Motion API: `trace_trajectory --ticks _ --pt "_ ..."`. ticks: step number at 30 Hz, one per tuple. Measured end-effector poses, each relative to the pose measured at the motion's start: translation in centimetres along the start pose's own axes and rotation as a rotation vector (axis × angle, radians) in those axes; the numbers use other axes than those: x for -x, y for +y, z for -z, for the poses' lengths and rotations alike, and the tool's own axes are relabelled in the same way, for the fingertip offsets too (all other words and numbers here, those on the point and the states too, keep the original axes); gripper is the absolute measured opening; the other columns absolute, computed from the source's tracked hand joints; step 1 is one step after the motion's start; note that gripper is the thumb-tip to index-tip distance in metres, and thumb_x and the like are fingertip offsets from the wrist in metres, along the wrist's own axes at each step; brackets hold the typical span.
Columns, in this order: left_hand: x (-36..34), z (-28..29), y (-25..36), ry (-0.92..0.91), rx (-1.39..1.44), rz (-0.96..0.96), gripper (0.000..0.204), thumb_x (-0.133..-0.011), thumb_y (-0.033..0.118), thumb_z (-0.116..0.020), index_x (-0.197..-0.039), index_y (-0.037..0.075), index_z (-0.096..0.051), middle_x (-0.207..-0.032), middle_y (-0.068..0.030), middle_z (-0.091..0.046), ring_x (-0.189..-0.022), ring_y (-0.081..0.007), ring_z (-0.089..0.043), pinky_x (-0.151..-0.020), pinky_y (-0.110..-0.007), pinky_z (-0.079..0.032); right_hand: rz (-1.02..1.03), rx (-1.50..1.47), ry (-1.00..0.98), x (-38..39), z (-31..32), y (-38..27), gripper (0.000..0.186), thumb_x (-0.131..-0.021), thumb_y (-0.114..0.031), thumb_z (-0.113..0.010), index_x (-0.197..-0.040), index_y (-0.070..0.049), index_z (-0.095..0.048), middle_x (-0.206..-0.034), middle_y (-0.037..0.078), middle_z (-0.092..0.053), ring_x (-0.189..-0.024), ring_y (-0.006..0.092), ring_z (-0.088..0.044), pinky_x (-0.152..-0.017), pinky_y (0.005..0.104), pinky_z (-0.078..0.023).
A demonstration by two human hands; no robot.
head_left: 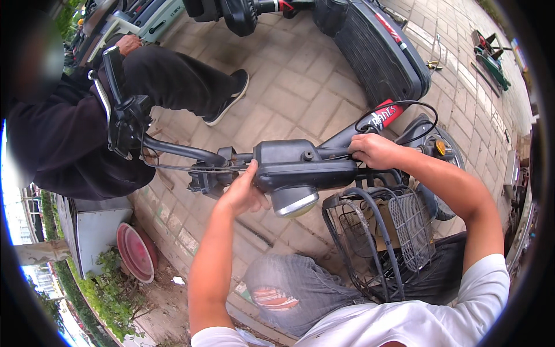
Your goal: The person repairs an electric scooter by adjusting the handlebars and securing components with a wrench. They tighten bolts and align parts while seated on the ground.
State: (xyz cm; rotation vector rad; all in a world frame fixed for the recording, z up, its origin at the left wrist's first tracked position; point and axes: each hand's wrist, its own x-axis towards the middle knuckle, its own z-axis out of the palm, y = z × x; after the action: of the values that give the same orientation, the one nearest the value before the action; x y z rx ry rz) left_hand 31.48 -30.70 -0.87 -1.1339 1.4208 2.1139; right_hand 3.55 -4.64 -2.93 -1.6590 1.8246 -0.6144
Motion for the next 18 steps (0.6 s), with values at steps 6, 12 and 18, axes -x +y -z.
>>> trace_trajectory --ticks 6,12,18 --pt "0.1 0.2 -0.2 -0.028 0.023 0.018 0.073 -0.097 0.065 -0.031 -0.132 0.004 -0.049 -0.115 -0.0204 -0.063 -0.055 -0.0267 -0.060 -0.040 -0.028 -0.026 0.094 0.007 -0.016 -0.6 1.4 0.4 0.014 -0.081 -0.002 -0.063 -0.094 0.003 -0.065 -0.089 0.017 -0.061 -0.087 0.0367 -0.061 -0.078 0.0422 -0.050" --pt "-0.2 0.6 -0.5 -0.041 -0.017 0.027 0.076 -0.096 0.067 -0.031 -0.132 0.002 -0.048 -0.112 -0.0218 -0.063 -0.055 -0.0275 -0.062 -0.039 -0.028 -0.030 0.084 0.013 -0.065 -1.1 2.8 -0.4 0.014 -0.081 -0.002 -0.063 -0.094 0.003 -0.065 -0.087 0.017 -0.061 -0.085 0.0364 -0.062 -0.077 0.0423 -0.050" --pt "-0.3 0.3 -0.4 0.024 -0.026 0.019 0.074 -0.096 0.066 -0.033 -0.130 0.002 -0.049 -0.107 -0.0225 -0.065 -0.051 -0.0266 -0.061 -0.036 -0.028 -0.032 -0.009 0.055 -0.054 -0.2 2.2 -1.3 0.012 -0.081 -0.004 -0.063 -0.091 0.003 -0.064 -0.085 0.017 -0.061 -0.085 0.0367 -0.062 -0.077 0.0438 -0.050"
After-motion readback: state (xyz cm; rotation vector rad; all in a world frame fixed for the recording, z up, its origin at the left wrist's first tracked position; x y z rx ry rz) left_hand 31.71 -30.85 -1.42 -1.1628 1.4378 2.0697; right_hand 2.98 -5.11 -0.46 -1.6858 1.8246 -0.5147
